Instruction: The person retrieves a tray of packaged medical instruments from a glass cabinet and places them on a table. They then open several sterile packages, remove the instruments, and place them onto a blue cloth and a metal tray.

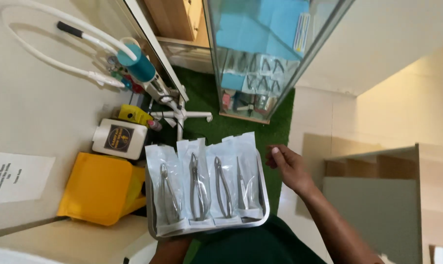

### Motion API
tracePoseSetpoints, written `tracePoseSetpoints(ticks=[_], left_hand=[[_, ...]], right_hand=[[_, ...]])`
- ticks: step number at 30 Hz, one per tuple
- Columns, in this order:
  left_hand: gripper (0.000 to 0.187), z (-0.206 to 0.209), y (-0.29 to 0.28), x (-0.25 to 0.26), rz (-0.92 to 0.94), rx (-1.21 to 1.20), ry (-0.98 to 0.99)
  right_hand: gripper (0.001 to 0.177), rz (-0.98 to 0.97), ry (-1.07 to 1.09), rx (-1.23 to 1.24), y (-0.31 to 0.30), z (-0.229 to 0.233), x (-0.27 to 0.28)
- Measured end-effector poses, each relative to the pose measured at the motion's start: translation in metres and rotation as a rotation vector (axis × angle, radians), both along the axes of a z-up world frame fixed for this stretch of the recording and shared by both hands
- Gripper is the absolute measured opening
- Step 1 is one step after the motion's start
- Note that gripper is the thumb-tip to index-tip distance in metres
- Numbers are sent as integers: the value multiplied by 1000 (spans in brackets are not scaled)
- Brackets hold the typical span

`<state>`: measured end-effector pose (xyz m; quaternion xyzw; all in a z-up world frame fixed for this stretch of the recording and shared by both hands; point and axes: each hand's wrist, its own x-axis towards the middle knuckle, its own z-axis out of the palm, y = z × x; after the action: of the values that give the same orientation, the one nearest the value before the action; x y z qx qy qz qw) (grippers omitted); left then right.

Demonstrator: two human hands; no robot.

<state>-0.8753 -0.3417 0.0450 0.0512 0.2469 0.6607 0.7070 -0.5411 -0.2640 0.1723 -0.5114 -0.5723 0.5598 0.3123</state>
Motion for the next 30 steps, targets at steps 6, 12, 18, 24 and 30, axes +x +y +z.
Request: tracePoseSetpoints(ticks=[6, 12, 18, 24, 30], left_hand=[[57, 34, 40, -15, 82, 76, -37], [57, 153, 142, 6, 57, 207, -81], [57, 245, 206, -7, -53, 407, -121], [57, 312, 240, -37, -113, 599, -140], [58, 324, 228, -47, -167, 651, -208]], right_hand=[[34, 64, 22, 231, 110, 70, -70], [31, -27, -354, 590, 136, 190, -128], [41, -114, -760, 930, 155, 216, -156], [41, -89, -770, 979, 172, 257, -195], [40, -85, -692, 1188, 224, 300, -232]])
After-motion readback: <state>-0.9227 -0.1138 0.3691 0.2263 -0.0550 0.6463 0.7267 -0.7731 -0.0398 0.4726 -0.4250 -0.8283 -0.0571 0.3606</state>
